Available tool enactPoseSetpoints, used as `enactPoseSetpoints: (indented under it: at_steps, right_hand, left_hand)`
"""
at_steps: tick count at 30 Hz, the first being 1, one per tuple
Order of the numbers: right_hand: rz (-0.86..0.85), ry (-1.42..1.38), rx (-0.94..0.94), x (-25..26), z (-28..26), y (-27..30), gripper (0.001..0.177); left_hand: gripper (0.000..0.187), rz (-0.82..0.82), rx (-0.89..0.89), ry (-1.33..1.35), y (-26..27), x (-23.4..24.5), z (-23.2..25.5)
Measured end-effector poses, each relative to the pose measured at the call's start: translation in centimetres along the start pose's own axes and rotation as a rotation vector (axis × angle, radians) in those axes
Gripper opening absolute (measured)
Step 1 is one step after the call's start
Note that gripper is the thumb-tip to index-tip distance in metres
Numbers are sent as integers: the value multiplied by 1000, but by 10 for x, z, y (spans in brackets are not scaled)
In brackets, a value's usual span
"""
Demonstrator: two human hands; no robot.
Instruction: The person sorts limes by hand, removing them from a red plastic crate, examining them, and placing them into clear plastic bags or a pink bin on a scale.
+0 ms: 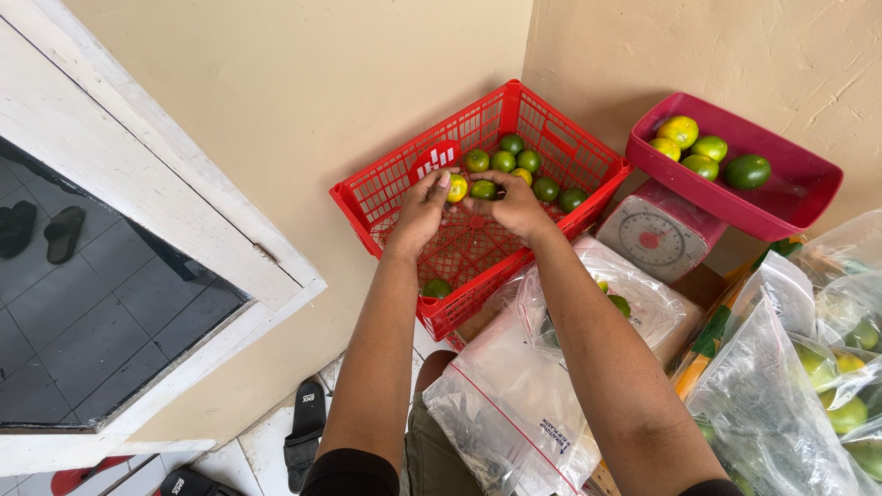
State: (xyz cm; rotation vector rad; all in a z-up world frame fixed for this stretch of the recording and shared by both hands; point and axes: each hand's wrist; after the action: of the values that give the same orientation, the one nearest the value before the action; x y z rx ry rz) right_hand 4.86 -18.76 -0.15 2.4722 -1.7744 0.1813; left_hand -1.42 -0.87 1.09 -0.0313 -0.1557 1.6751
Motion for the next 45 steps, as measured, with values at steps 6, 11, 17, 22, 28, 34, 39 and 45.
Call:
enactPoseSetpoints:
  at_steps: [6,11,17,22,28,34,39,45]
  right_hand:
    - [12,22,21,0,-17,14,48]
    - [3,23,35,1,13,-5,52]
    - [3,-17,51,-2,-17,17,44]
    - [4,-8,86,-2,-12,14,46]
    - [100,5,222,4,-13,27,49]
    - [242,-69,289,49,-34,58,46]
    - [329,-146,200,100,-82,95,47]
    - [445,-44,234,175,-138,142,48]
  left_hand:
    - [38,-6,154,-235,-14,4,-38]
    - [37,-181,258,-577,-34,9,-94]
    - [41,-484,417,-868,-25,6,-83]
    - [46,-541,525,-777,-18,2,-56]
    - [60,-506,371,-1085,-6,-4,-33]
    - [30,-188,-242,-862,28,-46,63]
    - [43,-303,-376,-575,27,-100,101]
    - [46,-421,-484,-323,25,-182,142]
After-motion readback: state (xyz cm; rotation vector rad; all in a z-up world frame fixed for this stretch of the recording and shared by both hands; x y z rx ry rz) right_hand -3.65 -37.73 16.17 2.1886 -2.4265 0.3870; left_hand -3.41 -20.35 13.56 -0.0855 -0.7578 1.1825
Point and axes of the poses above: each hand's wrist, its own y-axis away from the middle knuckle, its own x-axis out of the back of the hand, z = x × y, and after that the axes turned 2 degrees about -x, right-handed
